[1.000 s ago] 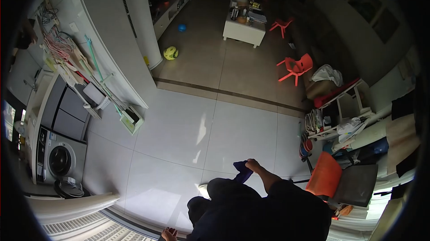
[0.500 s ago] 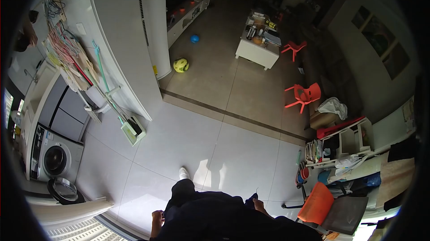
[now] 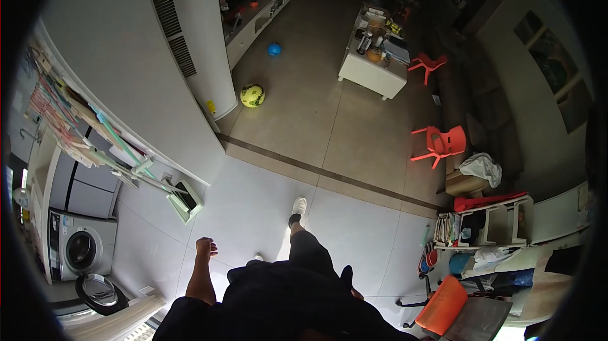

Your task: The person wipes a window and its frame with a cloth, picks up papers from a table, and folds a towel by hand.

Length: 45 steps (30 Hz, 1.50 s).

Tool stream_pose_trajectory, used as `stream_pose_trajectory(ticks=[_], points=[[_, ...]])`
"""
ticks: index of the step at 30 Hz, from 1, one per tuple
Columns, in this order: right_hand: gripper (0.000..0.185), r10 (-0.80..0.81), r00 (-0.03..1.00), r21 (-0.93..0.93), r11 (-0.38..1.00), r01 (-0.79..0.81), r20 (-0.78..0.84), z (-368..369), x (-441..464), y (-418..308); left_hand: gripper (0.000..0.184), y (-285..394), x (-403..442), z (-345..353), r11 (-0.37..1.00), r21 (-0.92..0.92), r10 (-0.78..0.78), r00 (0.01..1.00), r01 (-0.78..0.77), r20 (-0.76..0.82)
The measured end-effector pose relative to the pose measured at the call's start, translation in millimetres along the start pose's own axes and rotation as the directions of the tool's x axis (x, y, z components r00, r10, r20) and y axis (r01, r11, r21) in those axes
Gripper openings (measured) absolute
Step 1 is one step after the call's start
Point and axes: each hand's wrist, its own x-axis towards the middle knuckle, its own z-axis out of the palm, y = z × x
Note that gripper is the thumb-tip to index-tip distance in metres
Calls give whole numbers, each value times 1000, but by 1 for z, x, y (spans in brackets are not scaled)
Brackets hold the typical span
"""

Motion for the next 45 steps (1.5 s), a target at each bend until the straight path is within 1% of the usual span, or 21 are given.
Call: stream_pose_trajectory(ticks=[2, 8, 9, 10, 11, 12, 19, 22, 25, 27, 28, 29, 31, 32, 33, 34, 35, 39, 42, 43, 45], points=[[35, 34, 999, 20, 999, -34, -8, 16, 15, -22, 19, 57, 11, 38, 992, -58, 117, 993, -116, 19], [27, 103, 994, 115, 988, -108, 48, 66, 79, -152, 19, 145, 20, 156, 993, 104, 40, 983, -60, 180], [31, 58, 996, 171, 983, -68, 66, 74, 85, -188, 20, 152, 21, 174, 985, 165, 18, 979, -52, 202], [43, 66, 998, 48, 997, -66, 1, 85, 98, -226, 20, 158, 16, 189, 985, 172, -8, 973, -33, 232], [31, 28, 992, 58, 998, -21, -121, 96, 117, -254, 19, 163, 11, 205, 974, 221, -12, 974, -40, 226], [21, -67, 995, 91, 993, 74, -74, 100, 117, -289, 19, 167, 9, 218, 963, 266, -17, 976, -43, 218], [31, -444, 894, 146, 882, 448, -61, 144, 171, -439, 13, 175, 76, 278, 898, 397, -252, 961, 190, 110], [30, -442, 891, 185, 872, 454, -103, 160, 192, -466, 12, 207, 103, 318, 885, 396, -301, 950, 246, 82], [26, -329, 940, 158, 927, 339, -87, 166, 213, -471, 12, 250, 138, 375, 892, 380, -299, 950, 244, 90], [21, -107, 990, 219, 968, 124, -89, 166, 232, -462, 13, 296, 153, 416, 920, 318, -277, 955, 231, 108], [21, -95, 986, -86, 993, 83, -141, 168, 197, -494, 14, 324, 165, 446, 935, 277, -263, 958, 222, 119], [21, -288, 956, -295, 919, 262, -47, 162, 198, -498, 15, 360, 166, 477, 944, 281, -220, 964, 172, 149], [27, -633, 760, -626, 536, 567, 146, 147, 215, -496, 19, 432, 176, 536, 950, 301, -157, 959, 81, 237], [25, -575, 816, -509, 690, 516, 48, 152, 196, -527, 18, 480, 194, 590, 958, 251, 40, 935, -136, 353], [24, -508, 860, -361, 812, 459, -52, 152, 188, -546, 18, 517, 184, 620, 962, 260, -8, 940, -86, 341], [23, -74, 980, 123, 988, 98, -186, 161, 192, -564, 19, 551, 179, 649, 948, 286, 25, 931, -137, 364], [23, -96, 922, 250, 947, 200, -375, 194, 135, -626, 20, 581, 175, 674, 932, 302, 68, 914, -202, 399], [31, -136, 924, 32, 987, 157, -357, 187, 190, -639, 21, 651, 181, 756, 897, 273, 182, 852, -349, 490], [27, -98, 913, -17, 995, 99, -397, 193, 212, -668, 21, 667, 174, 795, 898, 302, 169, 885, -319, 433], [40, -108, 905, -66, 994, 88, -412, 194, 213, -684, 21, 659, 185, 804, 908, 311, 131, 896, -280, 425], [33, -128, 907, -51, 992, 117, -401, 193, 232, -711, 19, 638, 197, 814, 901, 382, 35, 913, -204, 406]])
